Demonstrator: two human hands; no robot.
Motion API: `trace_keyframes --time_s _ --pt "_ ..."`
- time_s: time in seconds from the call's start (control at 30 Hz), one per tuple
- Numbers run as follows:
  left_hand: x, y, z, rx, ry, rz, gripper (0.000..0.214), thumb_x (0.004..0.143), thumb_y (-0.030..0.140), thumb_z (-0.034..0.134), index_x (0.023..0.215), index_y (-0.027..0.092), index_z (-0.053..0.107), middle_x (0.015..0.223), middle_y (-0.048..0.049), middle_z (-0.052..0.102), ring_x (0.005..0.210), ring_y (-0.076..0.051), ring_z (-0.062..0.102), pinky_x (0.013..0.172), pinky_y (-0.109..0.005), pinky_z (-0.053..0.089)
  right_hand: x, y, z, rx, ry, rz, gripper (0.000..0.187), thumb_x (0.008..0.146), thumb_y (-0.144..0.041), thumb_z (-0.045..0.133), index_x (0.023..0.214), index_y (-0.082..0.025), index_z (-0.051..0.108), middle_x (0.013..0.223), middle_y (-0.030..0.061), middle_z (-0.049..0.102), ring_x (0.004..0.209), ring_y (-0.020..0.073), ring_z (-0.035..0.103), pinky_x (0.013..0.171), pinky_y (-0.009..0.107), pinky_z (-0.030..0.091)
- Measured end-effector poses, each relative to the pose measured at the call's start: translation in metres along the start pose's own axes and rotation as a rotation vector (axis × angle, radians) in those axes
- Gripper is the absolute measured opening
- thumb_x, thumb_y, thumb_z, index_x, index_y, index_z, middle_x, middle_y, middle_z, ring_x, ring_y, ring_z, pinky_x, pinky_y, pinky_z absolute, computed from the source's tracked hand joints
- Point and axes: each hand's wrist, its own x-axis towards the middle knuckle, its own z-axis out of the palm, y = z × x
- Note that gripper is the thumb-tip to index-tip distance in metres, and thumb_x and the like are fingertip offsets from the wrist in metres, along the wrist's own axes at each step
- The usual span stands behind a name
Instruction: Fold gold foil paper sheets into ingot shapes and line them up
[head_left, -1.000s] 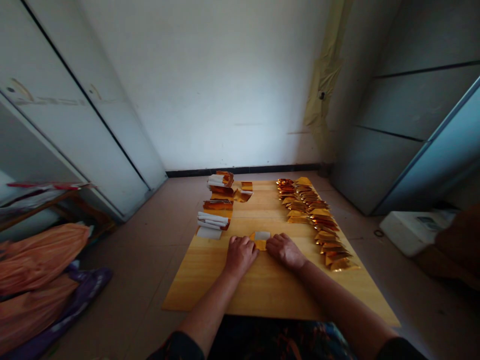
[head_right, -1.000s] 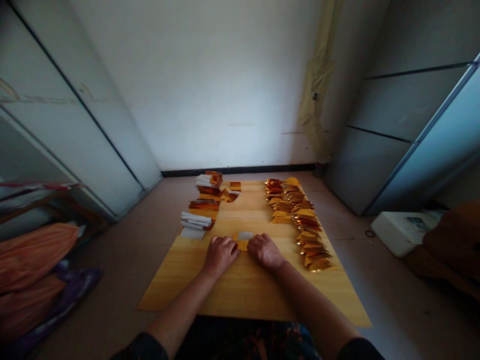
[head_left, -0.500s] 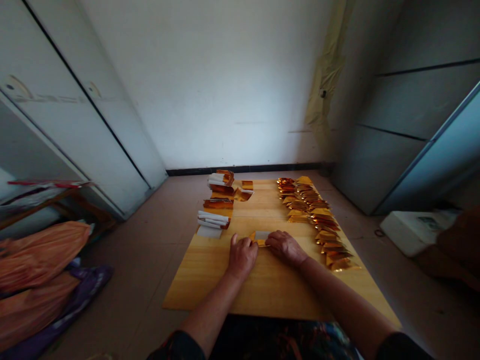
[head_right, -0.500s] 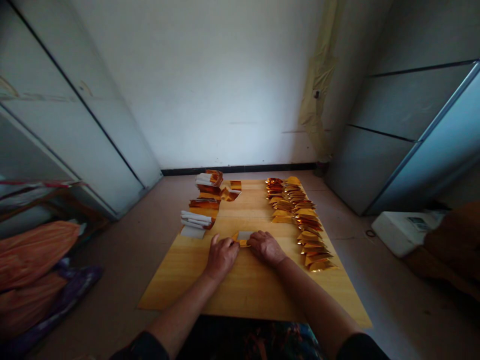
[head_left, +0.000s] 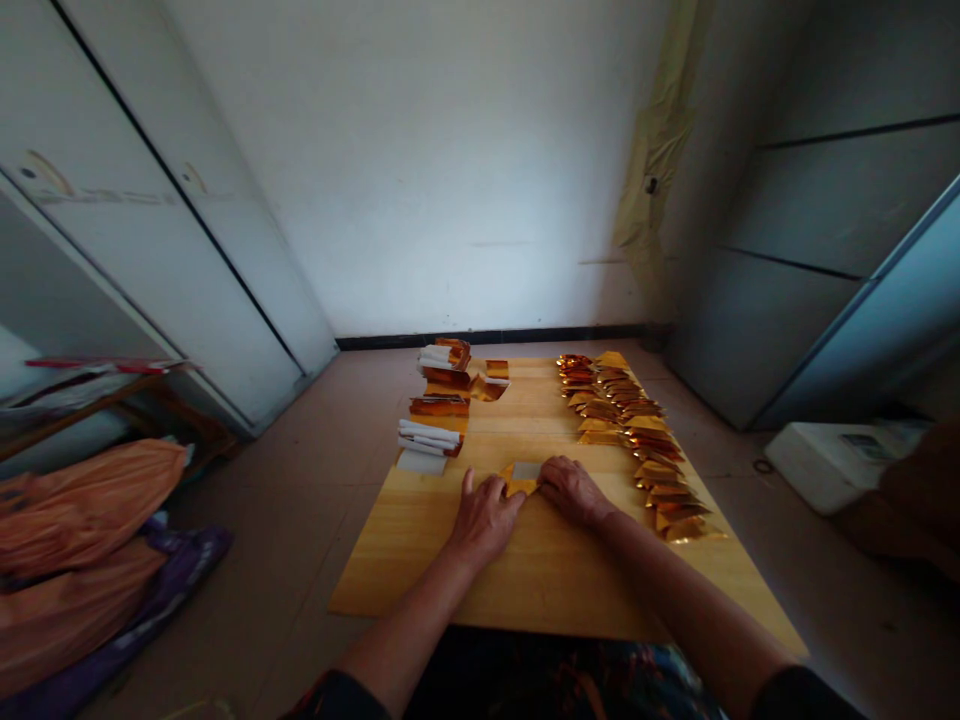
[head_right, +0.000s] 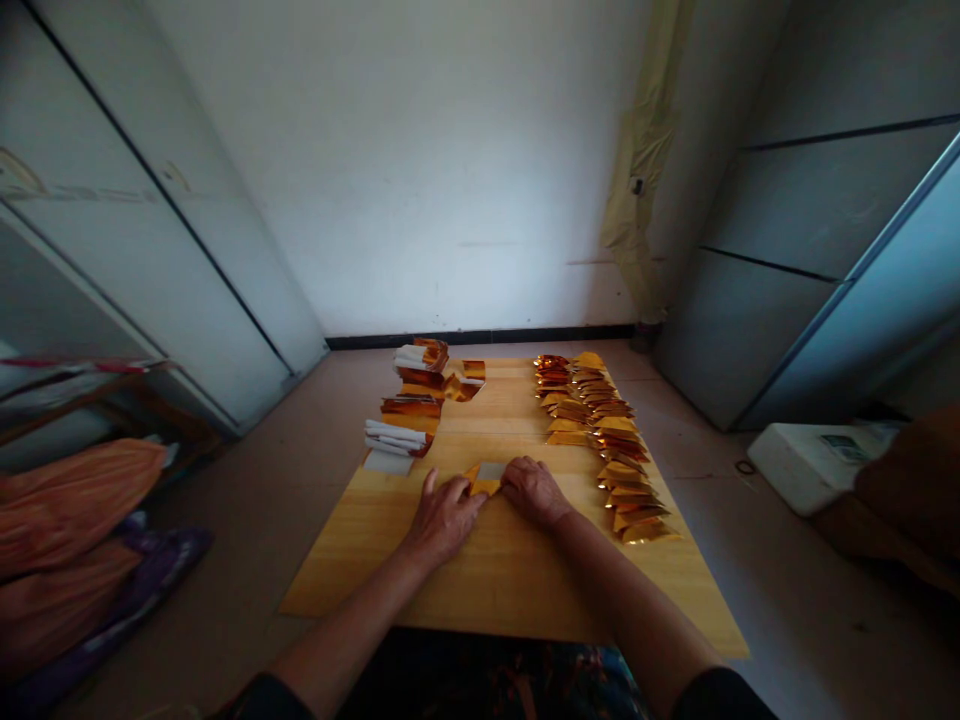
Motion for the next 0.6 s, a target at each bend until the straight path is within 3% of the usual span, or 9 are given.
trace_keyframes --time_s 0.17,0.6 --pt "0.000 -0.001 -0.006 -0.044 -0.037 -0.004 0.027 0.089 0.025 0.046 0.109 0.033 0.062 0.105 -0.0038 0.060 0.100 -0.019 0.054 0.107 -0.057 0.017 0.012 -0.010 -0.007 -0.092 -0.100 0.111 0.018 0.091 -0.025 0.046 0.085 -0.016 0.061 0.092 0.0057 0.061 0.088 0.0154 0.053 0.073 0.025 0.034" --pt "-0.001 -0.001 0.000 -0.005 -0.020 0.010 0.028 0.088 0.020 0.045 0.109 0.031 0.060 0.104 -0.0049 0.061 0.101 -0.020 0.055 0.106 -0.055 0.019 0.024 -0.013 -0.001 -0.240 -0.186 0.095 0.023 0.094 -0.031 0.041 0.096 -0.016 0.059 0.098 0.0083 0.060 0.086 0.0153 0.060 0.069 0.023 0.039"
